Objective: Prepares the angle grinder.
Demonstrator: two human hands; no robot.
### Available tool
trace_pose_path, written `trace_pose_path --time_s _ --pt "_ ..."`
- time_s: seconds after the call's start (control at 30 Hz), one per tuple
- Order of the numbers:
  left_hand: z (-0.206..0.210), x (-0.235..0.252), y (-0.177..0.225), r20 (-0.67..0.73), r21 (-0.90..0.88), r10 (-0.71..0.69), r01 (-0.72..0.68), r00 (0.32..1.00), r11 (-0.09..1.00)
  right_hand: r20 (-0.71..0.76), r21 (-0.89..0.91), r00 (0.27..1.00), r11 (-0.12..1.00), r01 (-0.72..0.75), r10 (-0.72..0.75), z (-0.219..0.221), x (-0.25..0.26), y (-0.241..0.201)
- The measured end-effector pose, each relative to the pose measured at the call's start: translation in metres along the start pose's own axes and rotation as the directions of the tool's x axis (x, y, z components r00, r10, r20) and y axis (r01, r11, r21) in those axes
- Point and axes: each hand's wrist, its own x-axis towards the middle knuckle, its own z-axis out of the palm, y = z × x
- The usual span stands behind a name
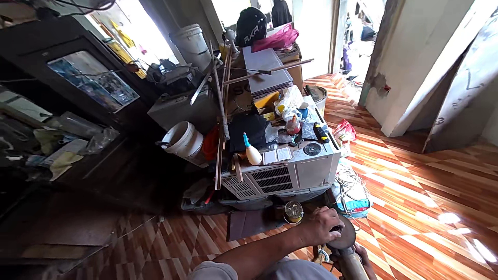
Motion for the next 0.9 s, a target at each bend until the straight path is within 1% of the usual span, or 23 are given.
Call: trace_pose_path --time_s 0.07,0.13,0.2,0.27,0.33,0.5,0.57,0.63,0.7,0.8,0.87,0.9 --pt "-0.003 0.002 0.003 0.068 -0.008 0.01 -0.009 0.998 1.0 0.004 0.01 1.0 1.0 0.013 -0.013 0.0 0.002 0.002" --pt "-0.003 0.002 0.006 0.077 0.021 0.022 -0.024 0.997 0.999 0.085 0.053 0.996 0.998 0.014 -0.018 -0.009 0.006 0.005" --pt "-0.003 0.002 0.009 0.032 0.076 0.023 -0.025 0.999 0.997 0.096 0.07 0.995 0.998 0.002 -0.009 -0.013 0.006 0.005" --pt "-0.001 0.003 0.012 -0.033 0.122 -0.003 0.008 0.999 0.992 0.081 0.058 0.997 0.998 -0.008 0.004 -0.011 0.003 0.003" --pt "-0.002 0.005 0.014 -0.055 0.132 -0.042 0.049 0.998 0.99 0.073 0.034 0.997 0.999 -0.017 0.014 -0.01 0.003 0.001" --pt "-0.002 0.006 0.013 0.073 0.084 -0.044 0.038 0.996 0.996 0.024 -0.026 1.0 1.0 0.004 -0.003 -0.009 -0.001 0.005" --pt "-0.001 0.006 0.015 0.108 0.131 -0.042 0.028 0.993 0.991 0.03 0.0 1.0 1.0 -0.008 0.008 -0.013 -0.001 0.005" --pt "0.001 0.007 0.017 0.111 0.168 -0.048 0.029 0.993 0.985 0.001 0.006 1.0 1.0 -0.013 0.013 -0.014 -0.004 0.004" --pt "0.004 0.008 0.019 0.076 0.174 -0.058 0.044 0.995 0.984 -0.034 0.003 0.999 1.0 -0.016 0.016 -0.014 -0.006 0.001" --pt "-0.002 0.011 0.025 -0.047 0.149 -0.116 0.122 0.992 0.981 0.012 -0.039 1.0 0.999 -0.009 0.009 -0.024 0.002 -0.005" --pt "-0.01 0.012 0.03 -0.142 0.07 -0.143 0.154 0.979 0.986 0.021 -0.116 1.0 0.993 0.021 -0.019 -0.017 -0.004 -0.007" --pt "-0.011 0.013 0.03 -0.198 0.01 -0.14 0.145 0.97 0.989 -0.008 -0.14 1.0 0.99 0.028 -0.03 -0.008 -0.011 -0.008"
